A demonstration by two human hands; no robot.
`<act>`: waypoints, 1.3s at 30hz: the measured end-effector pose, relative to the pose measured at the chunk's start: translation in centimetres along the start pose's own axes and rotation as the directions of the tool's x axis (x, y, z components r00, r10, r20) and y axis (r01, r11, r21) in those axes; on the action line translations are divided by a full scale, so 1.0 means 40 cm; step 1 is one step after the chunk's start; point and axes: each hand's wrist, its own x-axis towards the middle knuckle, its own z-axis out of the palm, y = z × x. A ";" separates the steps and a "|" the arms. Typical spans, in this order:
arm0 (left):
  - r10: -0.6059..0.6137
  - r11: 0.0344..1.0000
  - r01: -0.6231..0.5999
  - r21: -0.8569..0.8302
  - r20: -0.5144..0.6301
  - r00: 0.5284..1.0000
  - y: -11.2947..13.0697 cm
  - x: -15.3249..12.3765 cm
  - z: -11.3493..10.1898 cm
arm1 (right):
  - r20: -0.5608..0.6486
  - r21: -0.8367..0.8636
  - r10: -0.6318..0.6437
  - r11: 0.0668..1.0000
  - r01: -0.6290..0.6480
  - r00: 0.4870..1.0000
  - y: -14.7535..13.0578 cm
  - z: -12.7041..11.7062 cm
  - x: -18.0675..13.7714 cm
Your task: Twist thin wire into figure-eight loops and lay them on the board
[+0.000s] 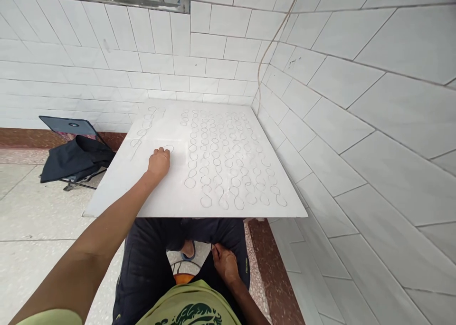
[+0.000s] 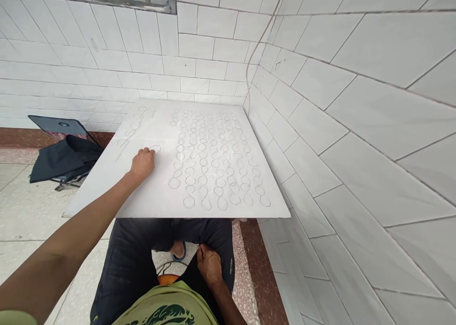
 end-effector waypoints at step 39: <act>0.248 0.375 0.362 -0.854 0.468 0.848 -0.093 -0.583 -0.110 | 0.145 0.699 -0.421 0.685 0.208 0.895 -0.423 -0.318 0.048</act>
